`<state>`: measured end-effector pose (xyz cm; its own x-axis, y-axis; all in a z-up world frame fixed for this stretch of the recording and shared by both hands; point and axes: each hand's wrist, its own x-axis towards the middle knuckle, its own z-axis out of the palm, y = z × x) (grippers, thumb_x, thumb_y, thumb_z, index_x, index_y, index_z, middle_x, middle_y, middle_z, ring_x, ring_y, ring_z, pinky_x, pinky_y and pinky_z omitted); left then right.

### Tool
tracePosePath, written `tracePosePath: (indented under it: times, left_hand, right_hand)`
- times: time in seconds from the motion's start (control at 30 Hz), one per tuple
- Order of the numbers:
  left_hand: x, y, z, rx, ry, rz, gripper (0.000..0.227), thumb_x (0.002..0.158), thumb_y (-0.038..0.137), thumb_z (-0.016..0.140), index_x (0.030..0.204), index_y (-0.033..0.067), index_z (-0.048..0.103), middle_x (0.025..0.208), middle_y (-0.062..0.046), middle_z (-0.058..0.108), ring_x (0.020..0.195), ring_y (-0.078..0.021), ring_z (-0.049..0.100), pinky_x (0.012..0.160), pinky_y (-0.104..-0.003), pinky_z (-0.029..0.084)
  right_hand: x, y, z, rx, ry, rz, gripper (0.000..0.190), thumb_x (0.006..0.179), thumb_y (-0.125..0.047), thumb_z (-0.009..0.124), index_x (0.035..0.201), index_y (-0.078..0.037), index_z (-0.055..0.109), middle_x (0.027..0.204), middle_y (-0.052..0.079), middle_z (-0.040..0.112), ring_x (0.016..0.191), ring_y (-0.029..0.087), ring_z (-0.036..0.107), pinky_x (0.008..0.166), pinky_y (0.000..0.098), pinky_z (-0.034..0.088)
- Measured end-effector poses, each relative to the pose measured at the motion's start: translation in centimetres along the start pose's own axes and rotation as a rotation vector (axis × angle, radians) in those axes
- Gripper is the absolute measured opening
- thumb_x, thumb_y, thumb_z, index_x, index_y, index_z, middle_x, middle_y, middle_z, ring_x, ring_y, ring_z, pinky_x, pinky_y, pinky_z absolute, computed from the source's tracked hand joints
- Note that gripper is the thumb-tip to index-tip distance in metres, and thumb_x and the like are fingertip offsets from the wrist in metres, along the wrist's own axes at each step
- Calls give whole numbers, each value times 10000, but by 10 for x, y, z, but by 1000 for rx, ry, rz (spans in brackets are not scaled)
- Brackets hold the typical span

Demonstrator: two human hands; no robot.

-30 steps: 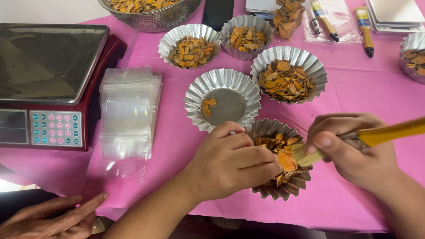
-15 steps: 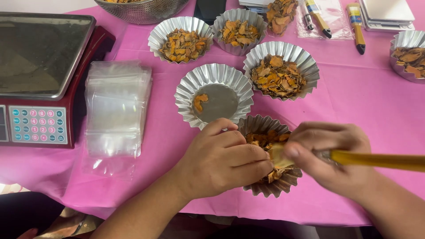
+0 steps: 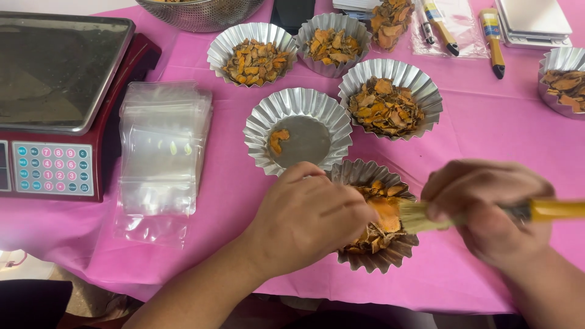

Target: The person sorts dried plant material into metal containers, uses a brush to clean the pieces by hand, and places a brush into a plastic bag.

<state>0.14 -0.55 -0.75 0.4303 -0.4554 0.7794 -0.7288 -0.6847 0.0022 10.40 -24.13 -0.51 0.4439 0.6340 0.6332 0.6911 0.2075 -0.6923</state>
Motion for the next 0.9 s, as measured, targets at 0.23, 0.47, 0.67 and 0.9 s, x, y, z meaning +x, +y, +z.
tracePosePath:
  times: [0.23,0.47,0.67,0.9]
  left_hand:
    - [10,23,-2,-741,89,-863,108,826,48,776,884,118,718,795,6,747,619,-47,618,487,-185,510]
    - [13,20,-7,-888,2,-1149,51,817,134,803,851,122,767,722,37,734,512,-3,489,458,-188,388]
    - [5,-2,-9,-676,225,-838,67,916,106,746,893,153,704,948,-8,811,479,36,445,390,-154,333]
    - [-3,-53,-5,-205,140,-1082,54,835,226,794,874,189,789,813,86,806,619,0,662,559,-205,526]
  right_hand:
    - [3,-24,8,-372,-25,-244,187,828,-163,546,870,-70,704,846,109,628,670,164,662,602,229,594]
    - [2,-8,12,-379,20,-442,507,951,-496,446,848,-56,677,708,64,617,595,132,637,507,200,580]
    - [9,-9,11,-463,-84,-297,271,881,-235,620,844,15,717,761,110,682,650,218,669,587,276,575]
    - [13,-14,10,-540,96,-157,279,948,-168,573,798,27,704,755,128,687,630,219,630,604,274,507]
